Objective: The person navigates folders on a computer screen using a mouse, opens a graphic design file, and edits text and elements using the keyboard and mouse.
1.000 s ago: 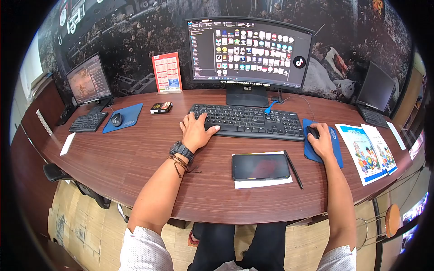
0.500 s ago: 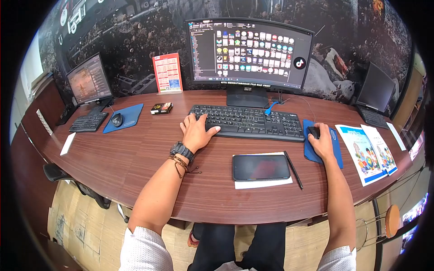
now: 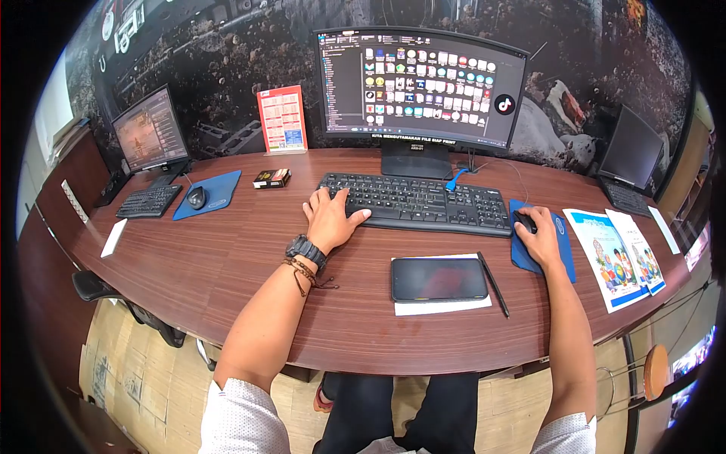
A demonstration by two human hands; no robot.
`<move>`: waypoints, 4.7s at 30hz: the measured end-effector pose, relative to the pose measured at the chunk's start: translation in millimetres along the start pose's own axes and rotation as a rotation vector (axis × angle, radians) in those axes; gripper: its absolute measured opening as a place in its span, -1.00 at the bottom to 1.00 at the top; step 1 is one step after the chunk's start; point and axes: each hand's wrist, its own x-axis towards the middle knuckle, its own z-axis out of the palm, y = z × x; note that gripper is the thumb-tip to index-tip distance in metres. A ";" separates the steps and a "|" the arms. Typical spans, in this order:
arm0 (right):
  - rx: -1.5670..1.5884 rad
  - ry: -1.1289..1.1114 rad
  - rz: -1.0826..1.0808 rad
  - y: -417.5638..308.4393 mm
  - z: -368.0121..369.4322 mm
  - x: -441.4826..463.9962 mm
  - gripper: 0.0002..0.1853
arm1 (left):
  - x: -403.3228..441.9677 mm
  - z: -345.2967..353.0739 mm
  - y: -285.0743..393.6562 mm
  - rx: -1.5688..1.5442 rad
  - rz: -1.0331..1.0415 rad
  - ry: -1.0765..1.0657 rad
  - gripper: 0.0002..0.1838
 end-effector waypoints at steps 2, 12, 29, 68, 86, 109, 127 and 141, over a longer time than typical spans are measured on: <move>-0.006 0.002 0.006 1.9 0.8 0.7 -0.64 | 0.0 0.3 -0.3 0.000 0.003 0.004 -0.20; -0.005 0.017 0.005 5.4 2.0 0.7 -0.65 | -0.2 0.6 -0.1 0.000 -0.001 0.006 -0.20; -0.011 0.016 0.011 3.3 0.8 0.3 -0.65 | 0.8 1.2 -1.0 -0.013 -0.010 -0.009 -0.19; 0.023 0.003 0.014 2.9 1.1 0.1 -0.60 | 0.7 5.3 -5.0 -0.022 0.010 0.000 -0.19; 0.039 -0.010 0.002 0.8 0.8 1.0 -0.59 | 0.4 4.5 -3.2 -0.043 -0.012 -0.022 -0.20; -0.028 0.052 0.059 1.8 2.1 -0.6 -0.62 | 1.0 3.4 -3.8 -0.060 0.003 -0.025 -0.18; -0.015 0.055 0.002 0.7 0.3 -0.5 -0.66 | 0.6 3.2 -3.5 -0.045 0.002 -0.039 -0.18; -0.011 0.055 0.006 4.1 2.2 0.2 -0.65 | 0.8 3.9 -3.2 -0.005 0.003 -0.007 -0.21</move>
